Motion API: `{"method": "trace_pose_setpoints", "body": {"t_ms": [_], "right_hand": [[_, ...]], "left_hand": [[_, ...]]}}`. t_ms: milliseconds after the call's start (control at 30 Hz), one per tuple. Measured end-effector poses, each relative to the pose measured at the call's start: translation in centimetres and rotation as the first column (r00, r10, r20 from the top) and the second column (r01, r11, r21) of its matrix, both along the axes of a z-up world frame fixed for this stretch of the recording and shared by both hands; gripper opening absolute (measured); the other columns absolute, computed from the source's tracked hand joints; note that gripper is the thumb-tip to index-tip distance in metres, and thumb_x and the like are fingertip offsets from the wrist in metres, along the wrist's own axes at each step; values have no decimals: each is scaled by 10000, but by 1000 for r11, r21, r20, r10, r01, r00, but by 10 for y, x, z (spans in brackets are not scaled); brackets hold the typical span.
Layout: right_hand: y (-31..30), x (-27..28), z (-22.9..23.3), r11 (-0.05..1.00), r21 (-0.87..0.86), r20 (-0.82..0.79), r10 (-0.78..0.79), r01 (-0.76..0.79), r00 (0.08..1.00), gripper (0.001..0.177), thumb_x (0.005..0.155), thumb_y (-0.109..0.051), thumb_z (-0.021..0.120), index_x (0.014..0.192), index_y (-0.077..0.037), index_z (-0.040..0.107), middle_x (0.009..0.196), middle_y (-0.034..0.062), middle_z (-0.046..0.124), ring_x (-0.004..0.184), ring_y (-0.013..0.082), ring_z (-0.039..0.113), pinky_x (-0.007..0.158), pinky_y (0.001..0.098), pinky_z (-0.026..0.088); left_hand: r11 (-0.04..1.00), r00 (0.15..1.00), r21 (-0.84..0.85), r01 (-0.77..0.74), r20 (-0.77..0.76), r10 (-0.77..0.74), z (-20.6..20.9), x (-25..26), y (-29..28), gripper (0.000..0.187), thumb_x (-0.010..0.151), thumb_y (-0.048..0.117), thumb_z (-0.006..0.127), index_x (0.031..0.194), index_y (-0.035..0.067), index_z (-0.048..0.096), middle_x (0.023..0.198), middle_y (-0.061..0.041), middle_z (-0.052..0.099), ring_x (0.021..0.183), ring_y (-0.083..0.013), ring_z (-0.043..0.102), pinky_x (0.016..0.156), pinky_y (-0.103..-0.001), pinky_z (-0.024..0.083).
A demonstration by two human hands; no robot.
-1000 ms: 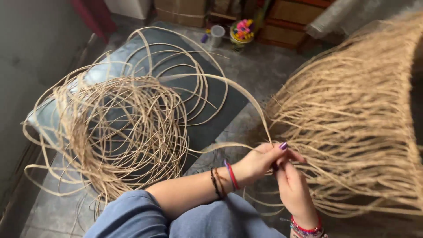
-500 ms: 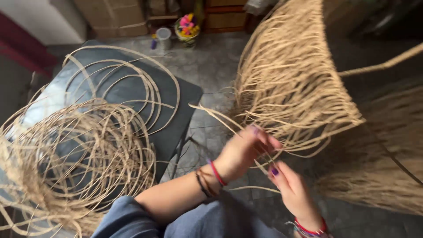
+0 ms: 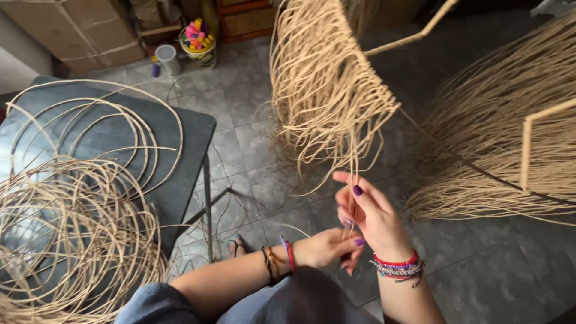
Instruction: Weaving thin strands of material onto a large circular frame to create a decorative structure.
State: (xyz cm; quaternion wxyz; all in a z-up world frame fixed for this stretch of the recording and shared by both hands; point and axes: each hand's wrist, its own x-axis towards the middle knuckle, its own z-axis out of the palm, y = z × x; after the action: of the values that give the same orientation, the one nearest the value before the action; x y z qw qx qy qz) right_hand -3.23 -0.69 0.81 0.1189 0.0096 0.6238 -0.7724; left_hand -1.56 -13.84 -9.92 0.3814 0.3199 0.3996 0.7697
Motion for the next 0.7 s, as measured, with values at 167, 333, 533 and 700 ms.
{"method": "trace_pose_setpoints", "body": {"t_ms": [167,333,533,700], "right_hand": [[26,25,-24,987,-91,56,-130,135,990,205,1068,-177,494,985,-8,576,664,-24,331,552,72,293,479,232,188],[59,75,-65,896,421,66,-185,141,980,199,1030,-185,544,990,-63,696,818,30,634,748,116,551,693,275,460],[105,84,-47,968,152,-24,208,-202,978,449,930,-180,680,1304,1,510,1227,104,620,1081,183,637,992,324,488],[123,69,-3,991,-29,-92,125,-128,988,901,904,-504,672,1561,7,326,1524,252,513,1322,349,594,1064,474,503]], "left_hand": [[909,890,-280,-309,-421,172,54,-19,-10,809,868,246,672,1563,44,311,1495,-119,500,1321,-218,500,1155,-374,393],[953,947,75,-293,162,278,66,-19,29,336,1111,174,451,1410,25,414,1374,-135,536,873,-213,689,827,-303,616],[935,939,-131,-329,-152,309,99,-3,31,349,1133,341,324,946,117,517,678,18,455,556,-99,409,527,-256,387],[945,798,-284,-164,-601,-43,75,5,5,307,1125,306,346,1009,160,590,724,16,511,588,-146,466,623,-313,432]]}}
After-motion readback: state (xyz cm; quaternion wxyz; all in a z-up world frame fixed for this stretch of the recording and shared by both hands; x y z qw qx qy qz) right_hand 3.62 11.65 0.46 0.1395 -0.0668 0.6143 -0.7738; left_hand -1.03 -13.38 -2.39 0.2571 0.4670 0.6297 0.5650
